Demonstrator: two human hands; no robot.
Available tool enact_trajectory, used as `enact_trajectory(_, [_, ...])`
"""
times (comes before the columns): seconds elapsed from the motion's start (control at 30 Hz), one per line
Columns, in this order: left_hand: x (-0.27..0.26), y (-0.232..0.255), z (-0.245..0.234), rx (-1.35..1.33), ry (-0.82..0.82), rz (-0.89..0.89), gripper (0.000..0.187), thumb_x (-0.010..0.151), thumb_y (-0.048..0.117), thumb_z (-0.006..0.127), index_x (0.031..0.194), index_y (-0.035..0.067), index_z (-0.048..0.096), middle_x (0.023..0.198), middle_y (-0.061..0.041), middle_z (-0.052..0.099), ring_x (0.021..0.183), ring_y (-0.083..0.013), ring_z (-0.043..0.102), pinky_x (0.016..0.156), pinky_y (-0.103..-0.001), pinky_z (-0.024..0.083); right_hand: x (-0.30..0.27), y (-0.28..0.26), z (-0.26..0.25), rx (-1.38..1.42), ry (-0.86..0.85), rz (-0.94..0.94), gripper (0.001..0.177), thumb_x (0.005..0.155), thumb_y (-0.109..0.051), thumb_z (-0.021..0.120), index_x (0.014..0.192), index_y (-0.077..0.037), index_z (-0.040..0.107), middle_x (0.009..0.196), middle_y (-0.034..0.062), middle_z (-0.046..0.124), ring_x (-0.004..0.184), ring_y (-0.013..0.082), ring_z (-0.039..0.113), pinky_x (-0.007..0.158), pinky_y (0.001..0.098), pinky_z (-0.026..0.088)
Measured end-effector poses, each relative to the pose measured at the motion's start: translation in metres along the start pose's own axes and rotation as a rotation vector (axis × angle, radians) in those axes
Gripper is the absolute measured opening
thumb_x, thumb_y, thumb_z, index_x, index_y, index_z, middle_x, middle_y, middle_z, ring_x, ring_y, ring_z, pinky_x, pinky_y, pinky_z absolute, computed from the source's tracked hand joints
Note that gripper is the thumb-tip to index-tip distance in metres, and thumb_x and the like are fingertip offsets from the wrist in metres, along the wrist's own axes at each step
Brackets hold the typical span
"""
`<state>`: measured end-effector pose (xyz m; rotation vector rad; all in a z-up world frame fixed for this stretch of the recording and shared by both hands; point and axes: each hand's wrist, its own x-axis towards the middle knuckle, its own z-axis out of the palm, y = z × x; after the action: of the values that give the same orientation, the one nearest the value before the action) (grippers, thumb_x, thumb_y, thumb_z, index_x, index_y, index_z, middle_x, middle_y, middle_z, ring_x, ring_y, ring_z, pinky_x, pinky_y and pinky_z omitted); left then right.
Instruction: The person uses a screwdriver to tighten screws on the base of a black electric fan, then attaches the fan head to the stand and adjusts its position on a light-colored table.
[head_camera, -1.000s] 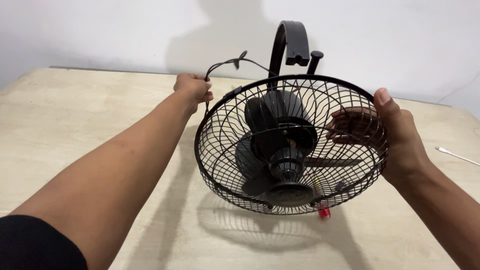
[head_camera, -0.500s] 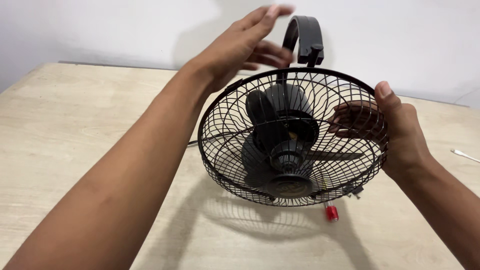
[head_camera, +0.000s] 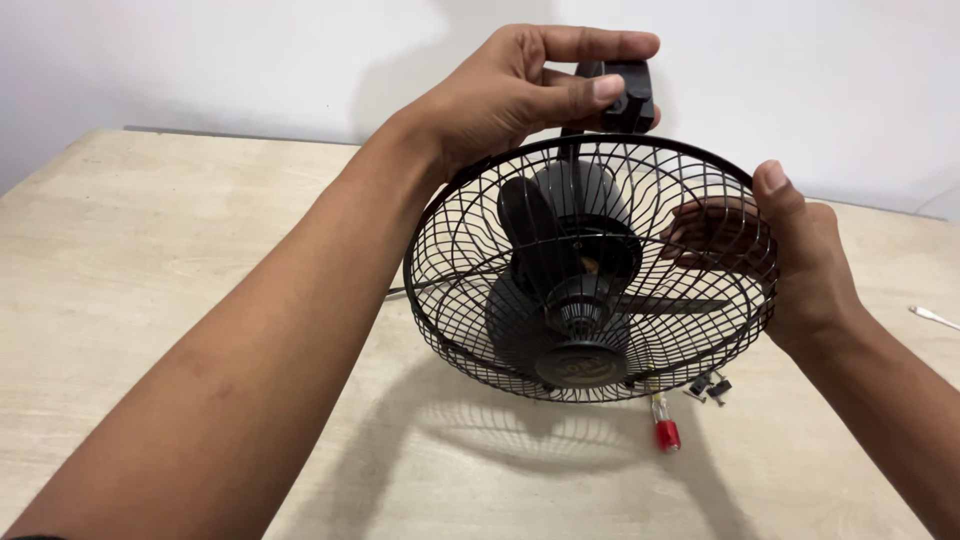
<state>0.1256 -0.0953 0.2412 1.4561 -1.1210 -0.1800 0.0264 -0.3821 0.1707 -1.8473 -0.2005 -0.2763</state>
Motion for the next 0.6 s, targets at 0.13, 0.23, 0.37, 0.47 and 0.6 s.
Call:
enact_trajectory(0.13, [0.008, -0.002, -0.004, 0.005, -0.017, 0.030, 0.049, 0.099, 0.024, 0.075, 0.143, 0.007, 0.061, 0.121, -0.013, 0.079, 0.116, -0.0207, 0.077, 0.110, -0.035, 0.063, 0.004, 0.002, 0.000, 0.023, -0.006, -0.038, 0.096, 0.091, -0.078, 0.044, 0.112, 0.013, 0.064, 0.097, 0.0240, 0.073, 0.090, 0.0296, 0.075, 0.084, 0.0423, 0.064])
enact_trajectory(0.23, [0.013, -0.004, -0.007, 0.017, -0.020, 0.045, 0.047, 0.100, 0.023, 0.074, 0.142, 0.006, 0.061, 0.121, -0.012, 0.078, 0.115, -0.0197, 0.077, 0.108, -0.035, 0.064, 0.008, 0.003, 0.000, 0.023, -0.010, -0.068, 0.095, 0.092, -0.078, 0.043, 0.112, 0.013, 0.064, 0.097, 0.0241, 0.073, 0.089, 0.0297, 0.075, 0.084, 0.0421, 0.064])
enact_trajectory(0.37, [0.014, -0.003, -0.009, 0.016, -0.022, 0.053, 0.047, 0.100, 0.022, 0.074, 0.142, 0.005, 0.061, 0.122, -0.012, 0.078, 0.115, -0.0198, 0.078, 0.106, -0.035, 0.061, 0.013, 0.003, -0.002, 0.031, -0.018, -0.120, 0.095, 0.093, -0.078, 0.044, 0.112, 0.014, 0.064, 0.099, 0.0240, 0.073, 0.090, 0.0297, 0.075, 0.085, 0.0422, 0.065])
enact_trajectory(0.47, [0.013, 0.001, -0.011, -0.007, -0.059, 0.049, 0.048, 0.102, 0.022, 0.073, 0.144, 0.003, 0.059, 0.124, -0.013, 0.078, 0.117, -0.0202, 0.077, 0.109, -0.035, 0.062, 0.015, 0.004, -0.003, 0.015, -0.019, -0.136, 0.096, 0.094, -0.079, 0.045, 0.110, 0.014, 0.064, 0.097, 0.0239, 0.073, 0.089, 0.0300, 0.075, 0.085, 0.0420, 0.064])
enact_trajectory(0.6, [0.008, 0.005, -0.010, -0.034, -0.108, 0.061, 0.050, 0.104, 0.024, 0.073, 0.146, 0.001, 0.058, 0.127, -0.013, 0.077, 0.122, -0.0213, 0.075, 0.112, -0.036, 0.061, 0.018, 0.006, -0.002, 0.020, -0.020, -0.171, 0.097, 0.094, -0.080, 0.047, 0.110, 0.014, 0.064, 0.098, 0.0244, 0.072, 0.091, 0.0301, 0.075, 0.086, 0.0416, 0.064])
